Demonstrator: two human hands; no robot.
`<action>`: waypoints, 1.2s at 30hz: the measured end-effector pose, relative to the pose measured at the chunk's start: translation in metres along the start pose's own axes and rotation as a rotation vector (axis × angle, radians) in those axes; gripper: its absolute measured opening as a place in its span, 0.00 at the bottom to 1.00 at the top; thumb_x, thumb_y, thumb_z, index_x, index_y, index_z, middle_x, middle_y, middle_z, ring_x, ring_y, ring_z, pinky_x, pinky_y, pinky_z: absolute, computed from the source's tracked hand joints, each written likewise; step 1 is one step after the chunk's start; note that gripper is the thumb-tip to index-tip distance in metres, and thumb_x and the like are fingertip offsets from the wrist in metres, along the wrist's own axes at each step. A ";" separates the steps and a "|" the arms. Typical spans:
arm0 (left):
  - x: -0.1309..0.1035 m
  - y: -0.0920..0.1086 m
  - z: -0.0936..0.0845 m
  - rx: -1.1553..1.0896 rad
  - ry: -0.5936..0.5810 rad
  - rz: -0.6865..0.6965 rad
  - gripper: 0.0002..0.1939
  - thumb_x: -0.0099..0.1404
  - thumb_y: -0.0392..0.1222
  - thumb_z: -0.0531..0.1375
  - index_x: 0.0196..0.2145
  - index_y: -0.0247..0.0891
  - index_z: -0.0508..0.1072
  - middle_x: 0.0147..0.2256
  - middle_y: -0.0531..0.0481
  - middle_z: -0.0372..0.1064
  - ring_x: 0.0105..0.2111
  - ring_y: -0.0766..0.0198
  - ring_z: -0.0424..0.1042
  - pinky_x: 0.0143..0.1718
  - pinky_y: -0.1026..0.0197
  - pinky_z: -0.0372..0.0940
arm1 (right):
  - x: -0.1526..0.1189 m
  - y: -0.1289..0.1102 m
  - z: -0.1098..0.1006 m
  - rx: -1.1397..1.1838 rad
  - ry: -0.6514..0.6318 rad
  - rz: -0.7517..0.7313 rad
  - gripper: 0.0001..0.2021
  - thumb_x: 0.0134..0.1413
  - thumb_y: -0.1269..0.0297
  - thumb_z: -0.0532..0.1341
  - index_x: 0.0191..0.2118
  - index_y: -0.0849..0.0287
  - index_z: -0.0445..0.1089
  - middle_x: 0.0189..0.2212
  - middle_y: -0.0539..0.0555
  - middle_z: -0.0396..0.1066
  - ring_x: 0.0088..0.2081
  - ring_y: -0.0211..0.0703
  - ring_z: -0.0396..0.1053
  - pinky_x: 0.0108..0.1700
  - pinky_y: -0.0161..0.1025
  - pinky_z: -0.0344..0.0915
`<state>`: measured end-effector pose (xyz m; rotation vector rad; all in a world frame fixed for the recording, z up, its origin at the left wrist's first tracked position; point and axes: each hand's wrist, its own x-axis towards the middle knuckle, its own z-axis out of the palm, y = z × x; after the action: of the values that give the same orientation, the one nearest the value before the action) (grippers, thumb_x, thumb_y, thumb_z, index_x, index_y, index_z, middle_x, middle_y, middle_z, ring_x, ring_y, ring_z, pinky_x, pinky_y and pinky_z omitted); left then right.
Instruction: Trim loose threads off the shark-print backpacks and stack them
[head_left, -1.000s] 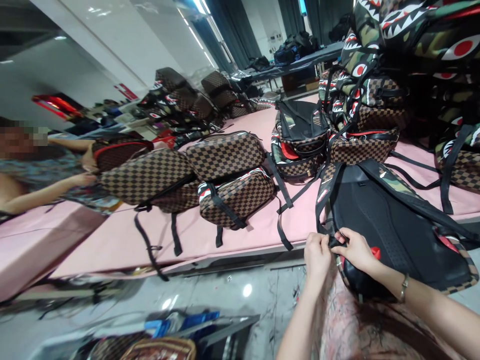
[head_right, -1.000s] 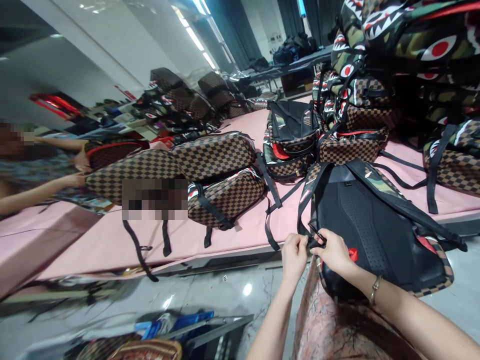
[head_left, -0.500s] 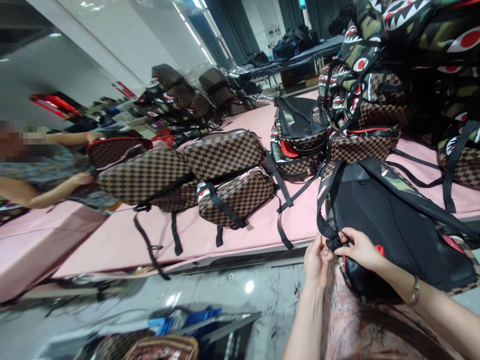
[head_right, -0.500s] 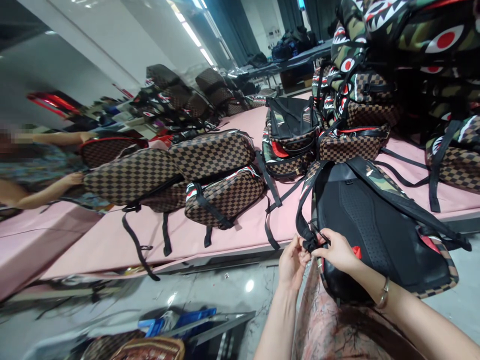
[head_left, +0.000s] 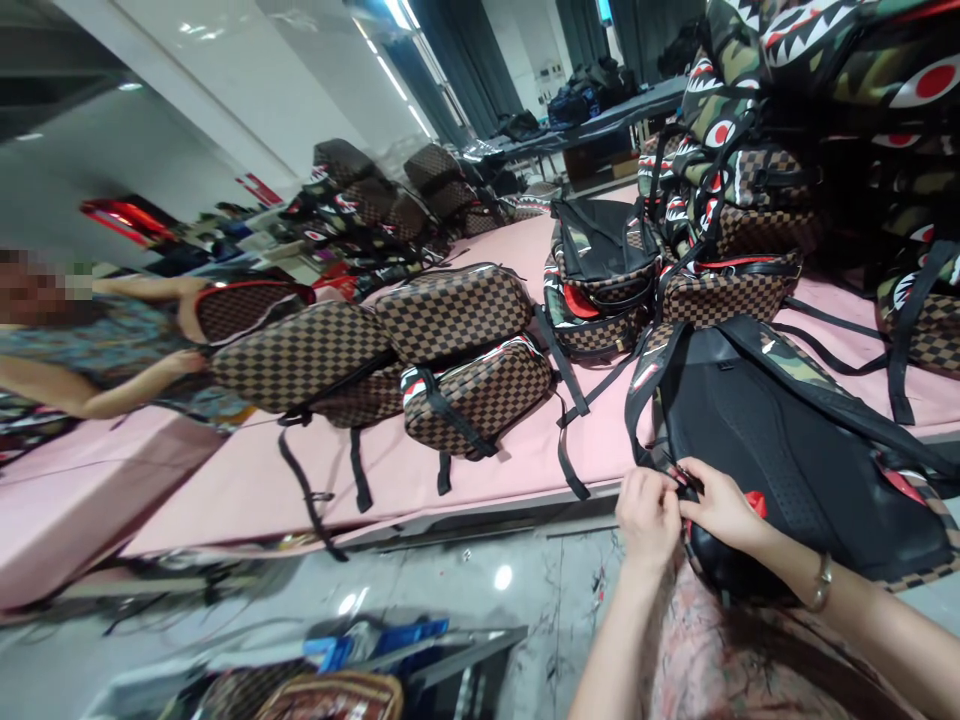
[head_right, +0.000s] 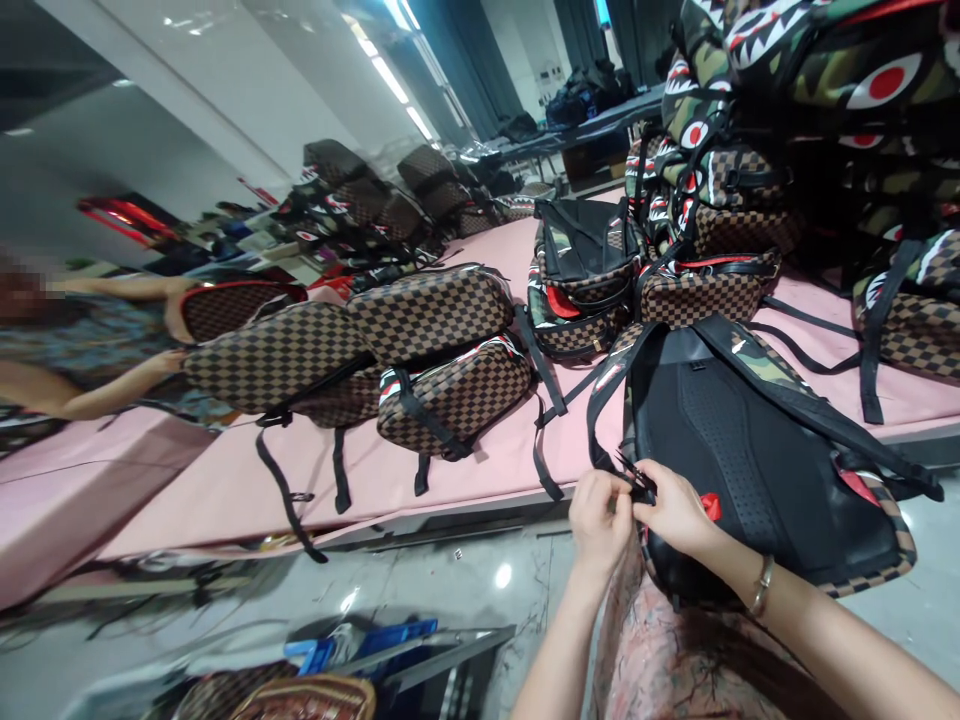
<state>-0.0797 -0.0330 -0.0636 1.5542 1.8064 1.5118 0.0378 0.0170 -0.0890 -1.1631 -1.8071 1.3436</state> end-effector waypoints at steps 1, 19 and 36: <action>0.000 0.000 -0.002 -0.111 -0.027 -0.039 0.04 0.54 0.33 0.56 0.25 0.38 0.71 0.27 0.49 0.65 0.29 0.63 0.65 0.32 0.62 0.60 | 0.000 -0.001 -0.001 0.017 0.015 0.005 0.13 0.38 0.67 0.62 0.37 0.56 0.68 0.34 0.50 0.72 0.37 0.44 0.69 0.40 0.39 0.64; 0.033 -0.004 0.018 -0.613 -0.090 -0.580 0.18 0.48 0.52 0.63 0.18 0.34 0.65 0.15 0.58 0.57 0.15 0.75 0.55 0.17 0.70 0.52 | 0.001 -0.019 -0.020 0.386 -0.059 0.134 0.13 0.39 0.55 0.63 0.27 0.60 0.67 0.20 0.49 0.67 0.20 0.35 0.62 0.22 0.32 0.58; 0.001 -0.021 0.003 0.281 -0.054 0.304 0.10 0.58 0.37 0.59 0.38 0.45 0.75 0.32 0.46 0.71 0.35 0.59 0.68 0.38 0.57 0.59 | 0.001 -0.014 -0.010 0.505 0.151 0.323 0.15 0.36 0.56 0.63 0.31 0.59 0.65 0.13 0.41 0.54 0.13 0.28 0.48 0.15 0.30 0.44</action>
<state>-0.0881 -0.0274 -0.0821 2.0622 1.8830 1.3632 0.0420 0.0204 -0.0731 -1.2571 -1.1079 1.7136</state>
